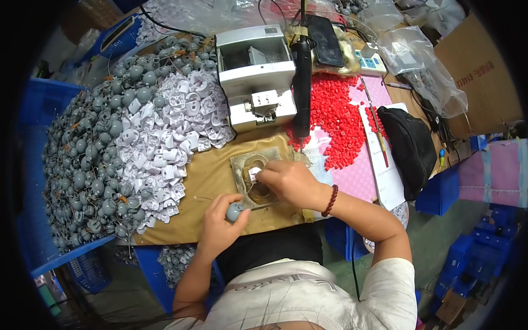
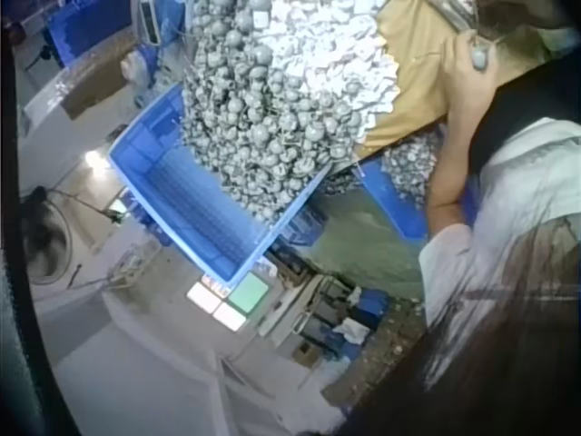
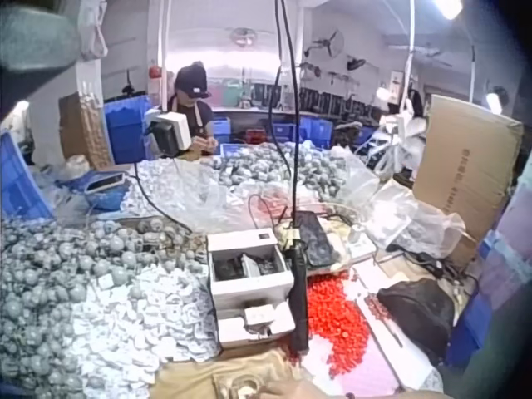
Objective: Assembling small white plastic components using a handheld electric tool at a factory workbench.
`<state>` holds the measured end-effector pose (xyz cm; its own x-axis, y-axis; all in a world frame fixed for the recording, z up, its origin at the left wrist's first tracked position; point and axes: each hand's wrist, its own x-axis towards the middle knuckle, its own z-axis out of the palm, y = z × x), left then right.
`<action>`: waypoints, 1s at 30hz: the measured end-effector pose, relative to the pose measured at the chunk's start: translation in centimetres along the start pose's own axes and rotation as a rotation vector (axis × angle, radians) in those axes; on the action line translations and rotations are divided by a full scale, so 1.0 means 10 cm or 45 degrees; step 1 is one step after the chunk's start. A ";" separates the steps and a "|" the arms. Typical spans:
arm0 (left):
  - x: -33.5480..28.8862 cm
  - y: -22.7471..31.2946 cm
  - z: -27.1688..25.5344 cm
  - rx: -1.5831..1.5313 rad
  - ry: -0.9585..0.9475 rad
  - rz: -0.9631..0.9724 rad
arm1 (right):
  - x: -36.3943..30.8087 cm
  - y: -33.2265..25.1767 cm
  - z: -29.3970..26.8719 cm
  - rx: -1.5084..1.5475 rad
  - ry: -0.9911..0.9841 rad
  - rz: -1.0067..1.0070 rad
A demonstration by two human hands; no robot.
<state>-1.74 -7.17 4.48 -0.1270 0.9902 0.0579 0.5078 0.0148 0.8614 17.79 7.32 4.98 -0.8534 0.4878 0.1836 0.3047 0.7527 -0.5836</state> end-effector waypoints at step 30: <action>0.20 -0.11 0.46 0.855 0.054 0.306 | -0.21 0.29 -0.31 0.260 0.173 0.210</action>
<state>1.40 -4.60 1.33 0.0285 0.9707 0.2385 0.9391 -0.1078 0.3262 21.77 9.85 5.29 -0.7308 0.6613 0.1691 0.3317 0.5606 -0.7588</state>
